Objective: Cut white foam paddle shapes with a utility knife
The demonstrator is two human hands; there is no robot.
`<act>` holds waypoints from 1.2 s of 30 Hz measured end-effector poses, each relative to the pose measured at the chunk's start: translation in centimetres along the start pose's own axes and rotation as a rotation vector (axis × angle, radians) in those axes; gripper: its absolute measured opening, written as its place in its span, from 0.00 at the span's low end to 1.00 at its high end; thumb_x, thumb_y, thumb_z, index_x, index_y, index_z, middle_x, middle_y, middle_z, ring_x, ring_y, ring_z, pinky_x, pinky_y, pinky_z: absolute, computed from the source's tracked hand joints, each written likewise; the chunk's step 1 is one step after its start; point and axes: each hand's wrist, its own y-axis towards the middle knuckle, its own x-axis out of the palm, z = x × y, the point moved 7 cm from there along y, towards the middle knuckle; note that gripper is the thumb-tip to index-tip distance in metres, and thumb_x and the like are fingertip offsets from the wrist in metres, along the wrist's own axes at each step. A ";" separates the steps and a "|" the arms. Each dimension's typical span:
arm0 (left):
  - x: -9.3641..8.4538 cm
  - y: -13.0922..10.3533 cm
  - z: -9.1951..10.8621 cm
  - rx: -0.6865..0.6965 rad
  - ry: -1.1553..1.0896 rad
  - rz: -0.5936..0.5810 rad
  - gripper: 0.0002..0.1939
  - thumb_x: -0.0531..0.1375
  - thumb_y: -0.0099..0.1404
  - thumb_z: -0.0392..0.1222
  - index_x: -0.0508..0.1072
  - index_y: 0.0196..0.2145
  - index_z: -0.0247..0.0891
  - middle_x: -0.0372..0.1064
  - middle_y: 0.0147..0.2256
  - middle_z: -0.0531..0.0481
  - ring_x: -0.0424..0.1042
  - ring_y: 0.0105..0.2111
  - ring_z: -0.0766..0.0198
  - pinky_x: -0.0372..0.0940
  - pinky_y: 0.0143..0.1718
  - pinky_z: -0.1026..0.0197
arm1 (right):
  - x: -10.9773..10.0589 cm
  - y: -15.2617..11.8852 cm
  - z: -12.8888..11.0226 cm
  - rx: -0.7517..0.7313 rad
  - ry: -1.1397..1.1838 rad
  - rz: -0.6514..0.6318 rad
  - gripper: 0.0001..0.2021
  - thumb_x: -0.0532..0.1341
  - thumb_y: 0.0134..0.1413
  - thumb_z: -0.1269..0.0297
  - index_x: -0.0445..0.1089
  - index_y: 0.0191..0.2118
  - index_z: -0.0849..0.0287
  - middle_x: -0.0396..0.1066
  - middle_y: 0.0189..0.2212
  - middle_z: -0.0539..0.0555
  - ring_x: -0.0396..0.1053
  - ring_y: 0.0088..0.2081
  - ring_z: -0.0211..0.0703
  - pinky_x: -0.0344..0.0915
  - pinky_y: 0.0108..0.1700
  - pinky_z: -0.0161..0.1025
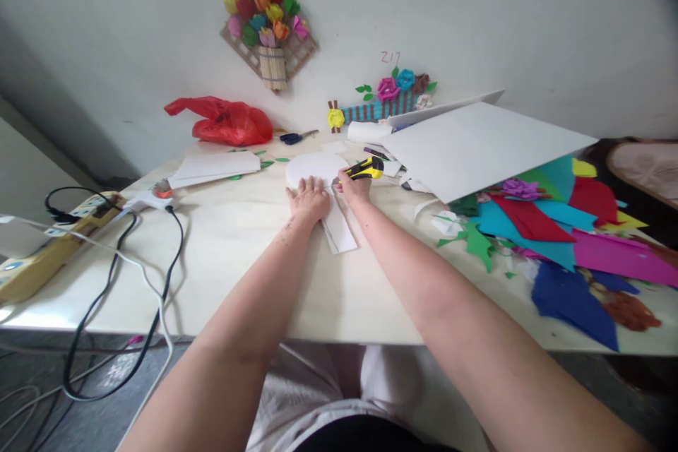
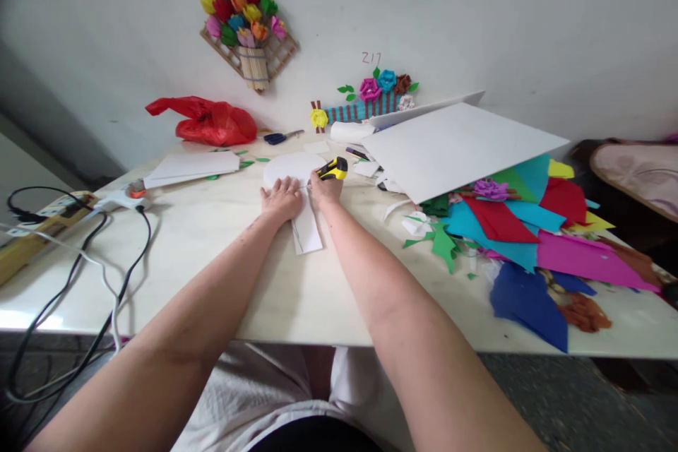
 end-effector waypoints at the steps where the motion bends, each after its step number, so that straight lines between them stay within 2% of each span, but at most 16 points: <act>1: 0.0 0.0 0.0 0.001 0.001 -0.001 0.32 0.36 0.69 0.45 0.49 0.69 0.44 0.36 0.70 0.54 0.35 0.69 0.55 0.33 0.65 0.34 | 0.0 0.0 0.0 0.000 0.003 -0.001 0.08 0.63 0.48 0.68 0.65 0.22 0.59 0.65 0.12 0.46 0.70 0.18 0.36 0.68 0.22 0.28; 20: 0.2 0.4 -0.1 -0.001 0.004 0.005 0.31 0.37 0.69 0.46 0.49 0.69 0.47 0.36 0.70 0.54 0.35 0.69 0.56 0.33 0.65 0.34 | 0.1 -0.1 -0.2 -0.021 -0.049 -0.012 0.08 0.62 0.48 0.67 0.65 0.21 0.58 0.66 0.12 0.47 0.71 0.20 0.38 0.69 0.25 0.30; 28: 0.1 0.1 -0.1 0.000 -0.005 0.004 0.31 0.37 0.69 0.45 0.49 0.69 0.47 0.36 0.70 0.54 0.36 0.69 0.56 0.32 0.65 0.34 | 0.3 0.4 0.5 -0.045 -0.084 -0.032 0.04 0.61 0.48 0.64 0.69 0.27 0.58 0.66 0.12 0.45 0.72 0.22 0.40 0.71 0.30 0.34; 36: 0.1 0.2 0.0 0.005 -0.005 -0.002 0.32 0.37 0.68 0.45 0.49 0.69 0.45 0.36 0.70 0.53 0.35 0.69 0.55 0.32 0.65 0.33 | 0.4 0.5 0.5 -0.079 -0.105 -0.039 0.06 0.60 0.47 0.62 0.70 0.30 0.59 0.69 0.15 0.48 0.74 0.25 0.42 0.72 0.32 0.36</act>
